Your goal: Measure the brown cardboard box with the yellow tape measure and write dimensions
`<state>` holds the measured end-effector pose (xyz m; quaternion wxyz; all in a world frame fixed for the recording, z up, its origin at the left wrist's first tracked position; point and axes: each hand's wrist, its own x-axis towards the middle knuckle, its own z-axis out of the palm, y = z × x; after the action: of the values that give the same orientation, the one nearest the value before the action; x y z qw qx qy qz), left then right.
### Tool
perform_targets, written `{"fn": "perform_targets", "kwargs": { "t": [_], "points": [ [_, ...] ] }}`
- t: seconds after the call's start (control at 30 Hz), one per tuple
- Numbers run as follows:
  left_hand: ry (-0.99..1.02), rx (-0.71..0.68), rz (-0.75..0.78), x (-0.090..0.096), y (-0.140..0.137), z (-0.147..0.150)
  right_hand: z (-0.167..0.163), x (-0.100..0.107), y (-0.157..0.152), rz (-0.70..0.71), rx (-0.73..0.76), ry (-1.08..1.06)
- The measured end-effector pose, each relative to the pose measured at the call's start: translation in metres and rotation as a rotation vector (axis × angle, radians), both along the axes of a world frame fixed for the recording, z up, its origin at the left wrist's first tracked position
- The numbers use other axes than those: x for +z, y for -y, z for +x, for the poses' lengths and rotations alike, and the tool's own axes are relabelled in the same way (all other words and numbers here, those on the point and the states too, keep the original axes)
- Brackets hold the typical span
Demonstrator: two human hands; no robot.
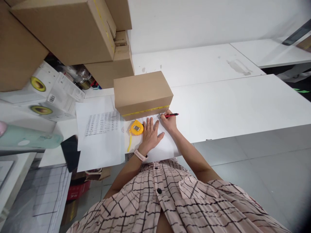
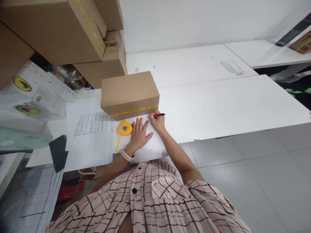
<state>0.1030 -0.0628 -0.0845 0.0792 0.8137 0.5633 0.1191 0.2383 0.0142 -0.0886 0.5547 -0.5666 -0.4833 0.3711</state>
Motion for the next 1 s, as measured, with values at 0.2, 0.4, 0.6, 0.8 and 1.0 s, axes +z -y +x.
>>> {"fn": "perform_targets", "kwargs": {
  "t": [0.2, 0.4, 0.6, 0.8, 1.0],
  "points": [
    [-0.006, -0.005, 0.010, 0.000, 0.000, -0.001, 0.019, 0.008, 0.028, 0.080, -0.055, 0.111],
    [0.088, -0.020, 0.083, 0.004, 0.004, -0.002, 0.053, 0.000, 0.070, 0.205, 0.173, 0.759],
    [0.254, 0.225, 0.320, 0.014, 0.026, -0.033, 0.054, -0.014, 0.068, 0.218, 0.116, 0.829],
    [0.334, 0.406, 0.209, 0.016, 0.020, -0.075, 0.054, -0.008, 0.072, 0.229, 0.029, 0.686],
    [0.759, 0.200, -0.105, 0.050, 0.022, -0.062, 0.024, 0.033, 0.087, 0.098, 0.197, 0.182]
  ]
}}
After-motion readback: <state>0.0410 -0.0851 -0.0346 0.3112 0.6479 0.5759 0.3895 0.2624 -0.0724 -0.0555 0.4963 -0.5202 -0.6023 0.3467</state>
